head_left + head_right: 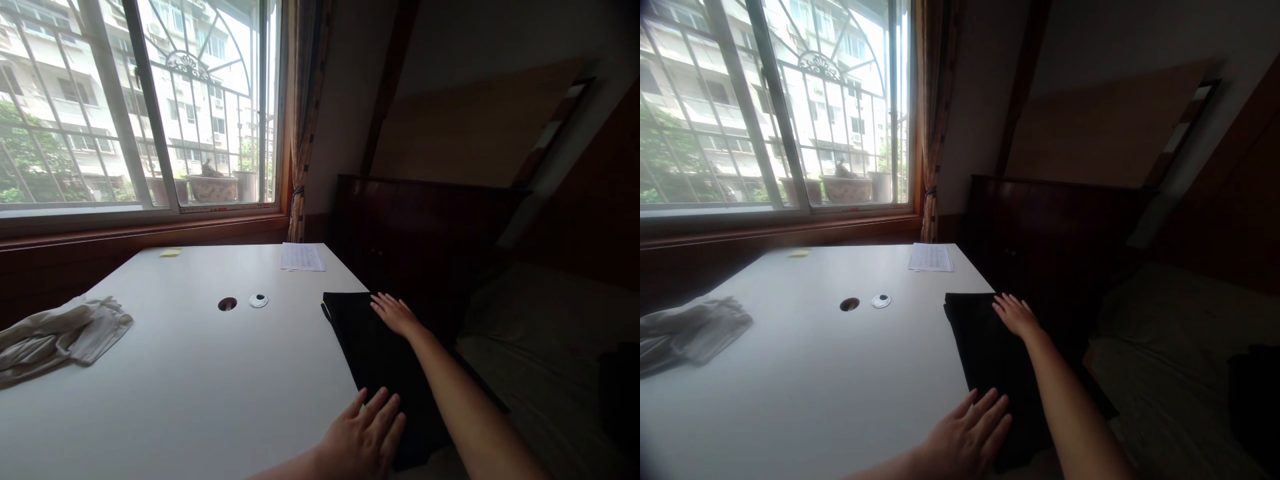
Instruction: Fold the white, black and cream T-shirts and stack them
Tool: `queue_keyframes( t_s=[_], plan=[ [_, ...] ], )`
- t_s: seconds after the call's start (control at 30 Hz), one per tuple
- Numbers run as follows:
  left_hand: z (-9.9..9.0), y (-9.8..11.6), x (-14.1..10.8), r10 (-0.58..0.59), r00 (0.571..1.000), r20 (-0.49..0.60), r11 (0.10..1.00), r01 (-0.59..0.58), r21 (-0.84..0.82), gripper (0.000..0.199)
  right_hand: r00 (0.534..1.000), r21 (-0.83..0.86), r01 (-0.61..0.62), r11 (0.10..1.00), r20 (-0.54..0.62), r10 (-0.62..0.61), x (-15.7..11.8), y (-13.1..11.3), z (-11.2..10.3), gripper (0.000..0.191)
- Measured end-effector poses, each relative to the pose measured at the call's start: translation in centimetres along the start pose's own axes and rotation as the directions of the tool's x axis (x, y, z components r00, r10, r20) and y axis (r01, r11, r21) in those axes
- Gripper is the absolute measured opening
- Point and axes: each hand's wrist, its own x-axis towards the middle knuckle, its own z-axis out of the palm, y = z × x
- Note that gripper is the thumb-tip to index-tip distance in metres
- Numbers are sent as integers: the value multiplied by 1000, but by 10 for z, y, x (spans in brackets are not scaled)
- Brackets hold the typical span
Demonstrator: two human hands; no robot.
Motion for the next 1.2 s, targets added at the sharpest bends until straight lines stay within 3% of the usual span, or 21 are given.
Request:
queue_keyframes(
  t_s=[0.1, 0.2, 0.37, 0.53, 0.63, 0.73, 0.87, 0.93, 1.03, 1.2],
  plan=[
    [13, 2, 0, -3, 1000, -9, 999, 3, 51, 62, 995, 13, -100, 995, -5, 100, 8, 14, 2, 67],
    [20, 7, 1, -31, 999, -19, 996, 32, 78, 60, 993, 24, -121, 992, -9, 121, 10, 20, 6, 68],
    [15, 11, 4, -29, 999, 14, 999, 28, 44, 57, 991, -7, -118, 993, -60, 118, 2, 10, 4, 66],
    [-1, -1, 15, -35, 998, -58, 994, 29, -101, 56, 995, -42, 19, 999, -96, -23, -10, -31, -3, 60],
    [-14, -14, 20, -165, 977, -133, 959, 128, -254, 29, 988, -35, 150, 988, -37, -152, -14, -69, -1, 60],
    [-25, -26, 19, -229, 944, -240, 940, 149, -308, 31, 972, -23, 237, 971, 6, -237, -21, -108, 4, 65],
    [-24, -26, 13, -56, 937, -344, 961, -42, -273, 37, 950, 0, 311, 950, 28, -311, -37, -149, 10, 74],
    [-18, -21, 10, 110, 938, -329, 944, -202, -260, 41, 932, 8, 359, 933, 40, -359, -48, -164, 11, 75],
    [-7, -16, 6, 335, 898, -284, 868, -412, -278, 40, 894, 12, 443, 897, 67, -442, -66, -181, 15, 70],
    [-1, -17, 3, 434, 880, -192, 834, -473, -284, 39, 845, 35, 527, 849, 89, -528, -96, -204, 26, 66]
  ],
)
